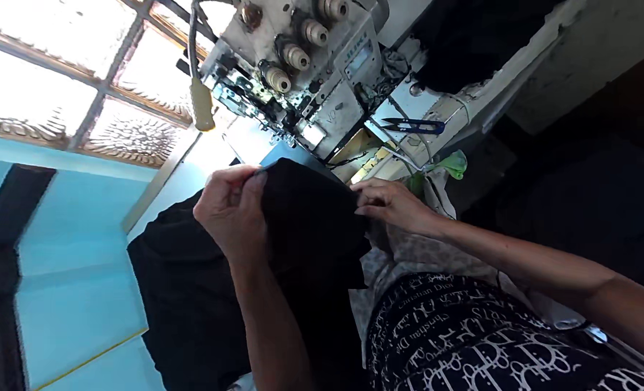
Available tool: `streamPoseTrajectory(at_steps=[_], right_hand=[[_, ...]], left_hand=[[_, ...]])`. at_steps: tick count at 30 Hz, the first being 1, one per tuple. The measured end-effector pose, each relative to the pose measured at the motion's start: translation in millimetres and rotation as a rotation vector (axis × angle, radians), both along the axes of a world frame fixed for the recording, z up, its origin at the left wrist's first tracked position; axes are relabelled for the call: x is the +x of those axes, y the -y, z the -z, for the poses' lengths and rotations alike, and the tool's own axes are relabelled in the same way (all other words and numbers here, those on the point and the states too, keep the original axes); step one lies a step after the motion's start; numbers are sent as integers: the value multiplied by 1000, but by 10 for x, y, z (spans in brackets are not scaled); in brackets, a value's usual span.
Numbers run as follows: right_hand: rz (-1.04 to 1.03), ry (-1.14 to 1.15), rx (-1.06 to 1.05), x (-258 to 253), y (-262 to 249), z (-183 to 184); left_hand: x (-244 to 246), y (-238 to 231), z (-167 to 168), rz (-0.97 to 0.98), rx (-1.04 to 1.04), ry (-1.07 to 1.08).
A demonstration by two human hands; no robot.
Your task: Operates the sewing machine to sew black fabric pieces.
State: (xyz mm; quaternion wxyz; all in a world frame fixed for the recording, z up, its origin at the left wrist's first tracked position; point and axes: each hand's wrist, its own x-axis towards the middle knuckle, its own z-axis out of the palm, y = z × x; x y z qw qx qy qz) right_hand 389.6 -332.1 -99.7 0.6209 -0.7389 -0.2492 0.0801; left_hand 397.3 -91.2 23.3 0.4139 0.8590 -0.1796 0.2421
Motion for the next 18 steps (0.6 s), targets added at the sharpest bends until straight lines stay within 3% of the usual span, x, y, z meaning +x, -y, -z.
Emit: streamPoseTrajectory(at_steps=[3,9,14,18], right_hand=[[-63,-143,26,8,-43,37],[10,-399,112,-142,79,122],[22,-618,311,-162,61,192],[56,-610,353,-178,10,172]], left_hand=[[96,41,46,-10,25,47],[234,-9,218,-214,211,10],[371,-69,401,-217,161,23],[387,-94,411,-221,127,32]])
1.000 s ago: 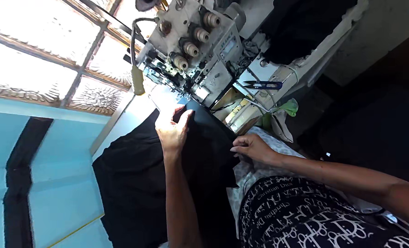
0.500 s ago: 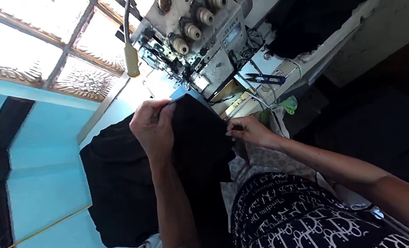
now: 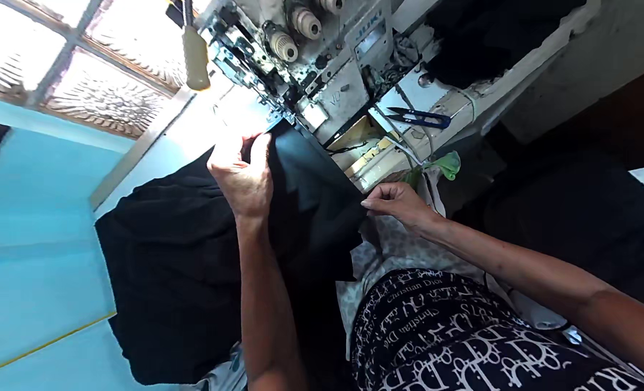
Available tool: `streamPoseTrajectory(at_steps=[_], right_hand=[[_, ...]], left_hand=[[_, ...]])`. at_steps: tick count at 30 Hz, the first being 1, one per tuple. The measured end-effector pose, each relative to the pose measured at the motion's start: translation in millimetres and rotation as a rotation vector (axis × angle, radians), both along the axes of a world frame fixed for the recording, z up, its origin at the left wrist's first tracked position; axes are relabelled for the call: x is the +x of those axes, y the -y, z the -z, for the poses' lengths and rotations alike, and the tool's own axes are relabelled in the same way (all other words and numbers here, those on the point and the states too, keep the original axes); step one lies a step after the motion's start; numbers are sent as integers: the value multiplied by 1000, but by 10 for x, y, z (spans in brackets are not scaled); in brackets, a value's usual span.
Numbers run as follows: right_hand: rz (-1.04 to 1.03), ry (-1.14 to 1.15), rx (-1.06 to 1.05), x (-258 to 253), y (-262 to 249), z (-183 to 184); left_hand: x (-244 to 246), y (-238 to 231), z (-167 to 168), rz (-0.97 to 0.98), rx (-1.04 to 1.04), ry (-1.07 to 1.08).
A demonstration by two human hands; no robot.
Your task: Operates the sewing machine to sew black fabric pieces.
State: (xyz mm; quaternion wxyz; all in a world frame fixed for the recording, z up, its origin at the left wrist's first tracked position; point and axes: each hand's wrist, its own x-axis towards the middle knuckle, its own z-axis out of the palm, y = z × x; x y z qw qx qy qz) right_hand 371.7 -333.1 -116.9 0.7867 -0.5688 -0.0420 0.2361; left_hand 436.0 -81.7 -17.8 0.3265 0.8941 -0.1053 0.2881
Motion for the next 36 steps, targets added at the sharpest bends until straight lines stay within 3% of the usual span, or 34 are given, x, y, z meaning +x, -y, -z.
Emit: streamPoseTrajectory(at_steps=[7,13,23,29,31,34,36], right_hand=[[117,333,-227,-40,-35,-15],[244,586,-281,-65,-117,115],[235,505,-357,-51,-128,114],[204,377,-367,-31,-140,90],[190,357,-371,-15,-137,86],[180,390,-341,-1,-140,140],[184,399,-364,-1,-146,128]], left_hand=[[-29,24,-58,-74,57,57],[-11,31,-17,-72,42,163],[169,95,75,-58,32,162],[131,133,-25,-108,115,-33],[15,196,-215,55,-3,-134],[-138,184,-459,499,-132,-303],[-88,140,-435,489,-123,-267]])
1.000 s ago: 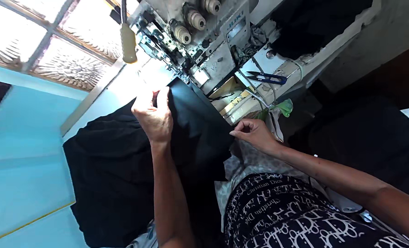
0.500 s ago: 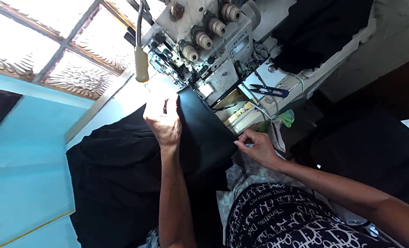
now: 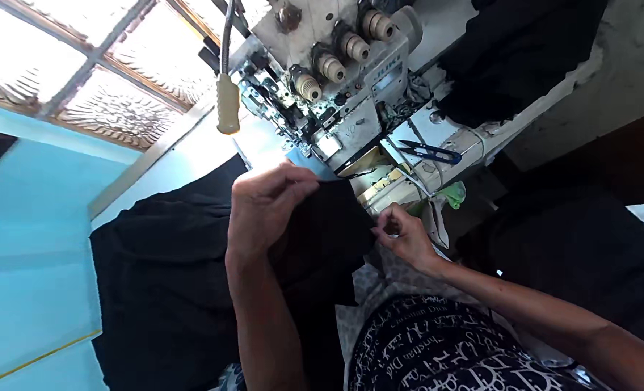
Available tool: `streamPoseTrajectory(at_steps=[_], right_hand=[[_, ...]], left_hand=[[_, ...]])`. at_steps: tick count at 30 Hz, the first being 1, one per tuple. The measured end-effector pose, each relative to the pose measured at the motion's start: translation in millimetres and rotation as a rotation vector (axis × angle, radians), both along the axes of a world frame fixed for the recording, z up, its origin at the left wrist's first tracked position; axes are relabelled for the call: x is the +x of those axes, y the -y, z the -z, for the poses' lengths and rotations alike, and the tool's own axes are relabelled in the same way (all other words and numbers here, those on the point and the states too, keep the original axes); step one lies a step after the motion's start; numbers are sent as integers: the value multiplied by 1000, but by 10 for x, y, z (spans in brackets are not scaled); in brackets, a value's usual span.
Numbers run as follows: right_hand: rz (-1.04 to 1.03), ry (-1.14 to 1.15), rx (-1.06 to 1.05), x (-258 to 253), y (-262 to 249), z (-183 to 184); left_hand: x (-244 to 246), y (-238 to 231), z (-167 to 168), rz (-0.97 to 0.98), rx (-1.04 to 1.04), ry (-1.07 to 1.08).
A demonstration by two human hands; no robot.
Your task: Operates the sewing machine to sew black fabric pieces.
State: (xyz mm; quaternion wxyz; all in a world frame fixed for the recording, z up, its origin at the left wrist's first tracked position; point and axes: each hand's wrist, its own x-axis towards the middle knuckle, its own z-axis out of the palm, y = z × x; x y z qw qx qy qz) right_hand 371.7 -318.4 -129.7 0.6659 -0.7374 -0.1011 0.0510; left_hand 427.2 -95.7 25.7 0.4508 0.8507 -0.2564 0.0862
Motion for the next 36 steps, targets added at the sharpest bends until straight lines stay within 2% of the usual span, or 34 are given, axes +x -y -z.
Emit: streamPoseTrajectory(at_steps=[3,5,15,19,21,24,27,36], right_hand=[[13,-34,-38,-16,-3,-57],[17,-24,-29,-12,-6,-55],[15,7,-56,-8,-10,-18],[-30,0,-95,-28,26,-58],[-76,3,-115,-82,67,-109],[-141,-53,-93,-188,129,-180],[-164,-80,-61,-264,146,-164],[-84,-76,14,-128,42,-256]], left_hand=[[153,-73,163,-452,230,69],[247,-110,272,-564,331,89],[297,-101,433,-548,333,228],[305,-74,456,-567,322,203],[253,-66,447,-522,287,200],[-21,-57,384,-357,276,146],[-133,-48,366,-311,301,135],[325,-88,466,-486,310,196]])
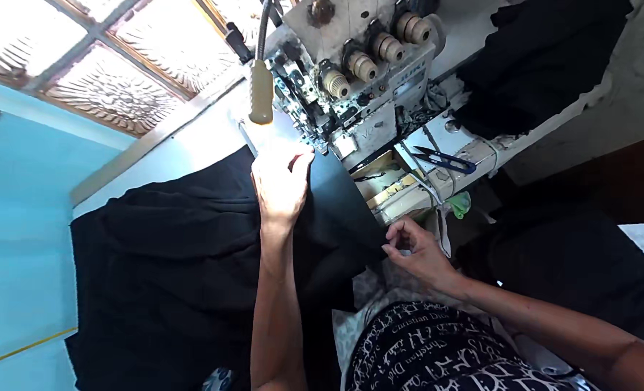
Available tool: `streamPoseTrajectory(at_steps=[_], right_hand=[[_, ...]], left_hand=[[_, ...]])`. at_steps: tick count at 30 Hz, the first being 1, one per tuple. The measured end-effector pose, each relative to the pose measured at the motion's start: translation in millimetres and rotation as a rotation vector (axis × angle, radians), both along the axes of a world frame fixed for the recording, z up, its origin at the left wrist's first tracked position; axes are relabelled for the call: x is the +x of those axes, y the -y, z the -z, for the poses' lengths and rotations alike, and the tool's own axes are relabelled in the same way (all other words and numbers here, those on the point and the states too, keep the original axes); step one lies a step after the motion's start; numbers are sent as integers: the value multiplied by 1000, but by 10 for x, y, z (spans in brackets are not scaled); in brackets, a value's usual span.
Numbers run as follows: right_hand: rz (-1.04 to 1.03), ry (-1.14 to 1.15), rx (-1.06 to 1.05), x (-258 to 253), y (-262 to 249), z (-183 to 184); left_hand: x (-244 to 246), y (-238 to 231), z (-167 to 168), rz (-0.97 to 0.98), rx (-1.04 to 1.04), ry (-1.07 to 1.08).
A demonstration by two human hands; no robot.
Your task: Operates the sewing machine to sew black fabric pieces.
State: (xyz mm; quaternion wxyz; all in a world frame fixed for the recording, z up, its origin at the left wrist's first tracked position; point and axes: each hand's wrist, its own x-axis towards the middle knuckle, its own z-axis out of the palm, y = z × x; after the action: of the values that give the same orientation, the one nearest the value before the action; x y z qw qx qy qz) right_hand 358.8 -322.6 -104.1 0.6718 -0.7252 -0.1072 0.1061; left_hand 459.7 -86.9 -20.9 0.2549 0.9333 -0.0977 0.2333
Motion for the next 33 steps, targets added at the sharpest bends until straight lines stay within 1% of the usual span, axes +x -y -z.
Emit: streamPoseTrajectory(at_steps=[3,5,7,9,12,15,17,19,22,24,25,28,30,33], right_hand=[[13,-6,3,35,-28,-5],[21,-2,8,78,-60,-12],[30,14,7,155,-103,-47],[39,55,-12,254,-164,-100],[53,193,-71,411,-263,-158],[58,398,-153,561,-338,-203],[65,560,-248,648,-378,-279],[84,732,-367,732,-429,-351],[103,872,-531,807,-487,-467],[128,901,-594,855,-536,-492],[137,907,-611,892,-562,-487],[121,902,-647,944,-573,-492],[71,874,-656,877,-493,-549],[66,858,-648,768,-307,-545]], left_hand=[[39,28,-29,-55,4,-12],[24,5,-21,-80,48,28],[-126,31,-46,-117,139,89],[-404,135,-114,-140,239,118],[-698,375,-142,-179,205,92],[-841,475,22,-158,172,-21],[-785,404,75,-144,184,-86],[-676,315,34,-139,184,-120],[-533,177,17,-93,183,-85],[-415,91,33,-96,209,-83],[-304,48,64,-139,200,-78],[-87,-62,76,-226,130,-165],[15,-117,74,-233,107,-113],[123,-182,86,-293,96,-16]])
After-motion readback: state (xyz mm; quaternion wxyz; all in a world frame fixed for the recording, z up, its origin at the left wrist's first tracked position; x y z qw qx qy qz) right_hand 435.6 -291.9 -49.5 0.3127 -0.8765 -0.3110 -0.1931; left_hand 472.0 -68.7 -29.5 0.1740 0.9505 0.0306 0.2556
